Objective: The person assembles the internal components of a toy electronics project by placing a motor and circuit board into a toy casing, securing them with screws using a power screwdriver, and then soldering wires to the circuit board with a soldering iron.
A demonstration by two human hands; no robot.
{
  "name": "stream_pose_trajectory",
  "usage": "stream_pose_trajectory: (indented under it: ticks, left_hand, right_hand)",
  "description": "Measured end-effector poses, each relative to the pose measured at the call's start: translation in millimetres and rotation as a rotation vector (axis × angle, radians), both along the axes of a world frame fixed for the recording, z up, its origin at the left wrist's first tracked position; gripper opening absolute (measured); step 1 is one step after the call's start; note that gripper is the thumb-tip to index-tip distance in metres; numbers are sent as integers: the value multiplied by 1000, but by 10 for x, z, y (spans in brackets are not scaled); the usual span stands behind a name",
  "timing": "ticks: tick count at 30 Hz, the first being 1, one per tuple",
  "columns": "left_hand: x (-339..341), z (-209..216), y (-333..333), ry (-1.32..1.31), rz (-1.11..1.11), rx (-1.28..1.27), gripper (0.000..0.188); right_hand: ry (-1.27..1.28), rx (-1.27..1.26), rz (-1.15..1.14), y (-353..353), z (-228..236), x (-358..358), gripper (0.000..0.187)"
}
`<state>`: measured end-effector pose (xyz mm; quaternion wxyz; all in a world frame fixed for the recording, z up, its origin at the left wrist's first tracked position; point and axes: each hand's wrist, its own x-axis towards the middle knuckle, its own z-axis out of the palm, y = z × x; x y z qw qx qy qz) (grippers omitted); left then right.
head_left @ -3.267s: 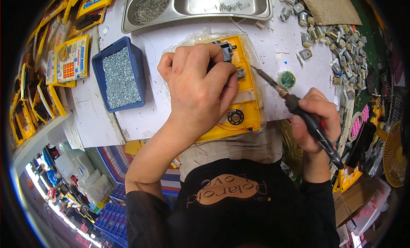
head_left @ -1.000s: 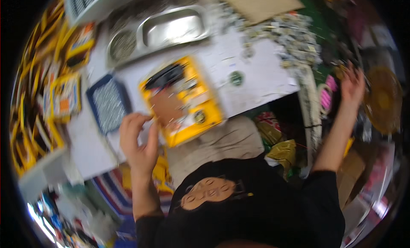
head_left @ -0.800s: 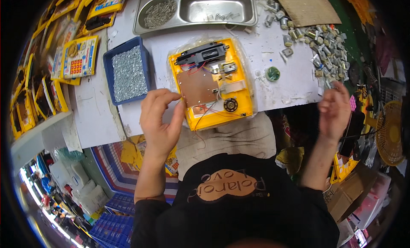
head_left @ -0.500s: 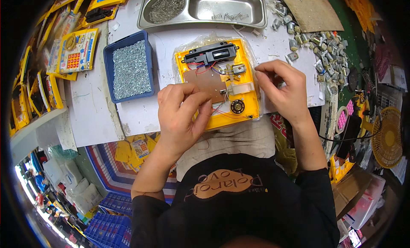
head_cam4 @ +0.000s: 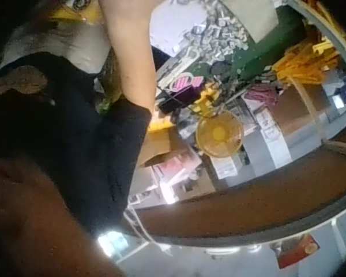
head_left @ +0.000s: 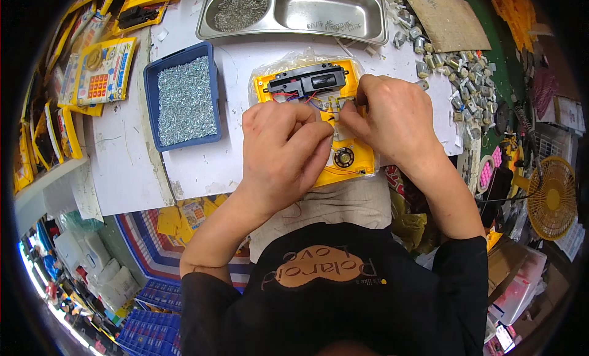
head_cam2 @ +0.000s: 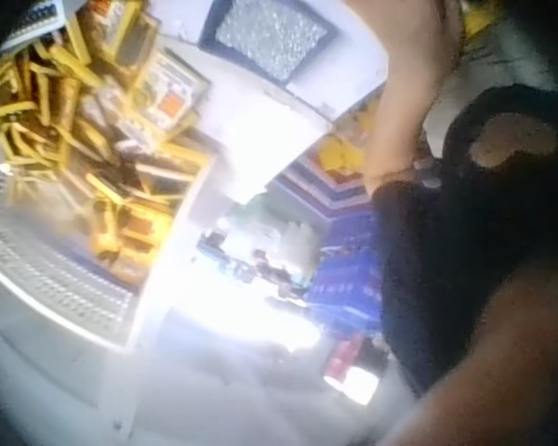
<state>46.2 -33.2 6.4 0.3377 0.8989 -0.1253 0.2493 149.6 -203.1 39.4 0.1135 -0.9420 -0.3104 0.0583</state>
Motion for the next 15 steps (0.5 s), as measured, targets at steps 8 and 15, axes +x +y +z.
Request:
stream_pose_trajectory:
  ticks: [8,15]
  left_hand:
    - [90,41,-15,9,-39,11,19]
    - [108,24,12,-3,-17,50,21]
  right_hand:
    - [41,109,-81,-37,-47,-46,28]
    - [76,115,-62,-69,-78,27,25]
